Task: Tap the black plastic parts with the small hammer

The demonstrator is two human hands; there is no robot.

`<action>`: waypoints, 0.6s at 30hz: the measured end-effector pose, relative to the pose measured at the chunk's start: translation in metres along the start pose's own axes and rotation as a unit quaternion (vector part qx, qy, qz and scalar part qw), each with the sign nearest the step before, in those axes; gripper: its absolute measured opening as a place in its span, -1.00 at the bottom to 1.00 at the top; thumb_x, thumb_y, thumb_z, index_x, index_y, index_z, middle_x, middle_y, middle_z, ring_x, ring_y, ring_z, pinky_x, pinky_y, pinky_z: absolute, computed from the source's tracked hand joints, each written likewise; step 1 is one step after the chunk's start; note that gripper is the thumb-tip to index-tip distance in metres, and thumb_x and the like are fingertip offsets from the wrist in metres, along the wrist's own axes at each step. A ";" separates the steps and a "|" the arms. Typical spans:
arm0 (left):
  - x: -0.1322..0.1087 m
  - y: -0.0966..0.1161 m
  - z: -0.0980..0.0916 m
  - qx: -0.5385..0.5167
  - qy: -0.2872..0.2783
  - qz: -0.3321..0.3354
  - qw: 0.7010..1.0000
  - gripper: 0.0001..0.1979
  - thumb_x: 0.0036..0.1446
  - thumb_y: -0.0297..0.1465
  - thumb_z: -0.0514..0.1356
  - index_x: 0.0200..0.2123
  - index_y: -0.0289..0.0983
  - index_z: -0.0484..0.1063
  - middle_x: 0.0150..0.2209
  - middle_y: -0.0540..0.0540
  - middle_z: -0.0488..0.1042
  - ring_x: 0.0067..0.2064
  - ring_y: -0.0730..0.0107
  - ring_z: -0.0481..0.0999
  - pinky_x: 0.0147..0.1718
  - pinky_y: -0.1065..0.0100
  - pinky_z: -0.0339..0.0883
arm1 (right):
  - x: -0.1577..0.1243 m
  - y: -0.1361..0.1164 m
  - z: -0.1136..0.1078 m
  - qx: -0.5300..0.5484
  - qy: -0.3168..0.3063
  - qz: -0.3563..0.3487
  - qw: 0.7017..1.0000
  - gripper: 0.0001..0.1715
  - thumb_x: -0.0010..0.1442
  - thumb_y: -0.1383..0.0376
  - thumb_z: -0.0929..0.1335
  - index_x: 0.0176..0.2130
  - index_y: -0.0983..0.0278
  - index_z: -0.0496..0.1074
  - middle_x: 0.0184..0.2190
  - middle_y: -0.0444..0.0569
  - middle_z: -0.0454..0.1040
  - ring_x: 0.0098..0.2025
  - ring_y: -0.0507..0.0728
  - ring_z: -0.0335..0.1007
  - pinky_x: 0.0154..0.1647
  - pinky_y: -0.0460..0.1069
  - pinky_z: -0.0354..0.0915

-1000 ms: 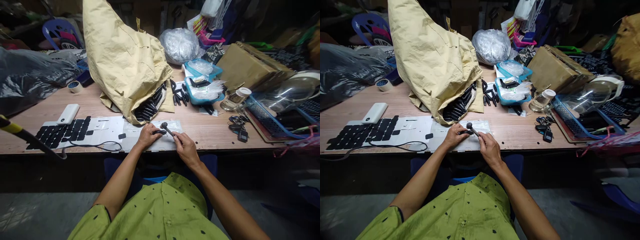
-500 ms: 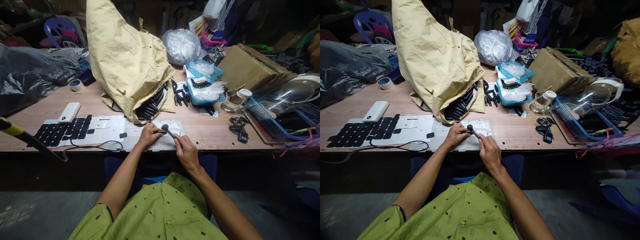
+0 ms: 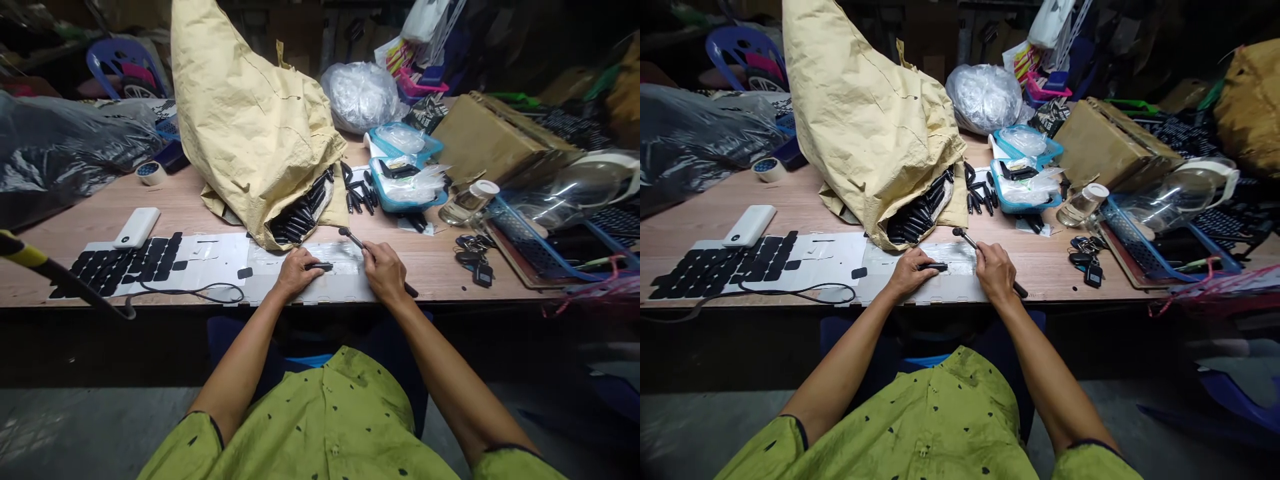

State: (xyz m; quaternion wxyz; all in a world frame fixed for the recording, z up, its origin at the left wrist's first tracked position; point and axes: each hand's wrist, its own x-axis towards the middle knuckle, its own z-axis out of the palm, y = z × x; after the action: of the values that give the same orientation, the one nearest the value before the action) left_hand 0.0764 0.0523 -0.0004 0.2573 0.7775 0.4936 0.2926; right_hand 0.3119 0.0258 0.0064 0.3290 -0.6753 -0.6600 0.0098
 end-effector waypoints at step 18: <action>-0.124 0.028 0.058 0.044 -0.191 0.303 0.933 -0.62 0.43 -0.15 -0.03 -0.01 -0.24 0.46 -0.26 -0.15 0.55 -0.27 0.31 0.52 -0.27 0.32 0.40 | 0.019 0.017 0.030 -0.156 -0.022 -0.017 0.987 -0.68 0.33 0.30 0.26 -0.02 0.17 0.53 -0.22 0.06 0.37 -0.15 0.21 0.15 -0.23 0.03 0.01</action>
State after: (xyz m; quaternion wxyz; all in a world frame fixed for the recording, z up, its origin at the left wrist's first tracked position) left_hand 0.0927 -0.0786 -0.0469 0.2110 0.9420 0.1886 0.1805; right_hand 0.3161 0.0576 -0.0167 0.2055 -0.7064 -0.6721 -0.0842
